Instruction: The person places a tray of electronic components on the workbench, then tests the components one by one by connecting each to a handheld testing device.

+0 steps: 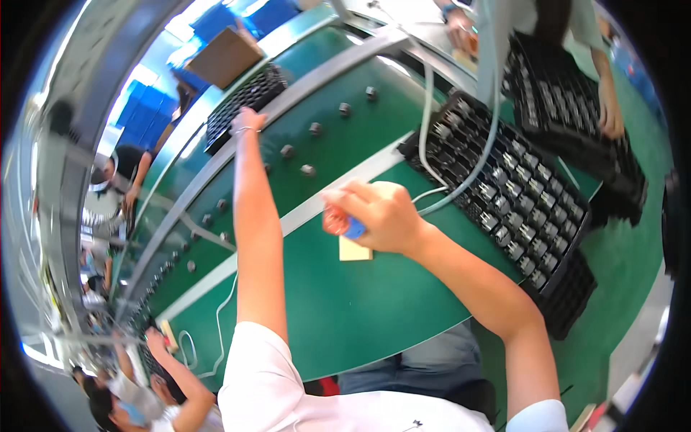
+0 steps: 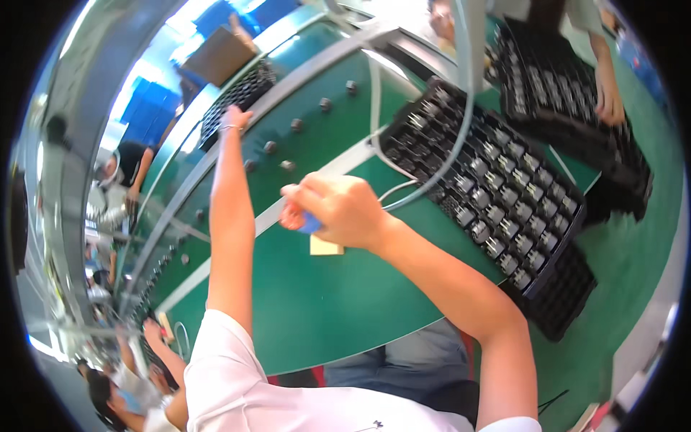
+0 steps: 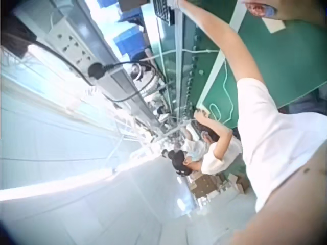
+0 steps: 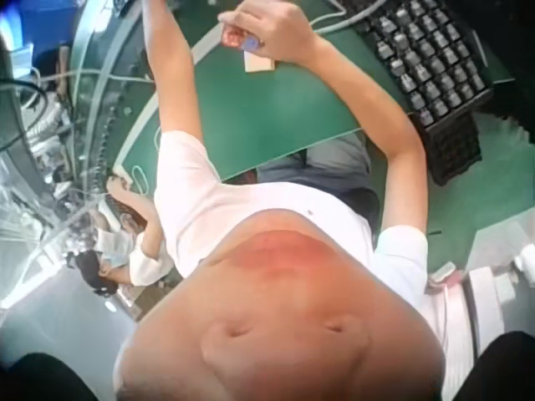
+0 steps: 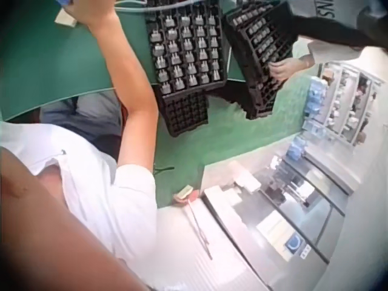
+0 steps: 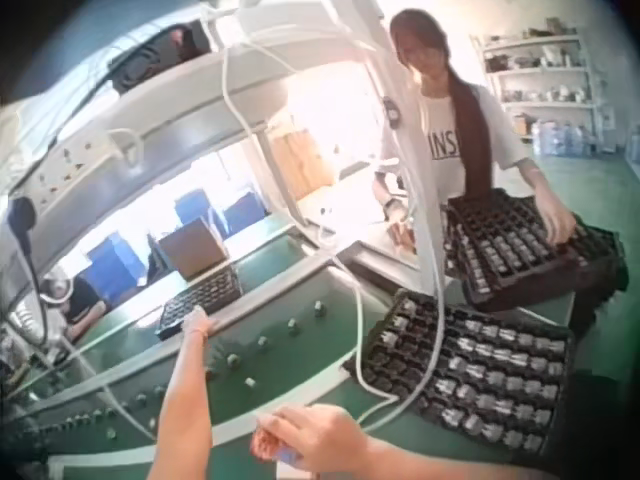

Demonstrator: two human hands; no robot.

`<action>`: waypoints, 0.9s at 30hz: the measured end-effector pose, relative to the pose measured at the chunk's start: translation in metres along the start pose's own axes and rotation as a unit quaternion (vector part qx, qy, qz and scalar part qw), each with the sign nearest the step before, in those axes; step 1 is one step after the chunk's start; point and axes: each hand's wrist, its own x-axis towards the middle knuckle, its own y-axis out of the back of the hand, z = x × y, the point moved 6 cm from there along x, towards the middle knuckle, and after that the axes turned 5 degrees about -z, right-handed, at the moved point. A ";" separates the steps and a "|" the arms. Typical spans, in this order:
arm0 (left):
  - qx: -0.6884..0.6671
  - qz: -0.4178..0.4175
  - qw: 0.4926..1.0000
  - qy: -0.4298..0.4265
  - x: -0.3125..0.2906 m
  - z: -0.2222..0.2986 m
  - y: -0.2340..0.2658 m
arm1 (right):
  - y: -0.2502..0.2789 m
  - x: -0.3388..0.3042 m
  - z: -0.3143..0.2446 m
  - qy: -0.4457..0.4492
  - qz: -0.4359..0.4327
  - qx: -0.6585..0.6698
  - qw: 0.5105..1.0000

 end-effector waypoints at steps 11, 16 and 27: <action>0.141 0.060 0.980 -0.128 0.135 0.023 -0.005 | -0.011 -0.010 -0.005 0.003 -0.030 -0.059 0.998; 0.192 0.153 0.958 -0.146 0.075 0.071 -0.042 | -0.020 -0.020 0.007 -0.009 -0.075 -0.073 0.994; 0.202 0.248 0.926 -0.202 0.044 0.059 -0.009 | -0.015 -0.019 0.012 -0.020 -0.051 -0.057 0.997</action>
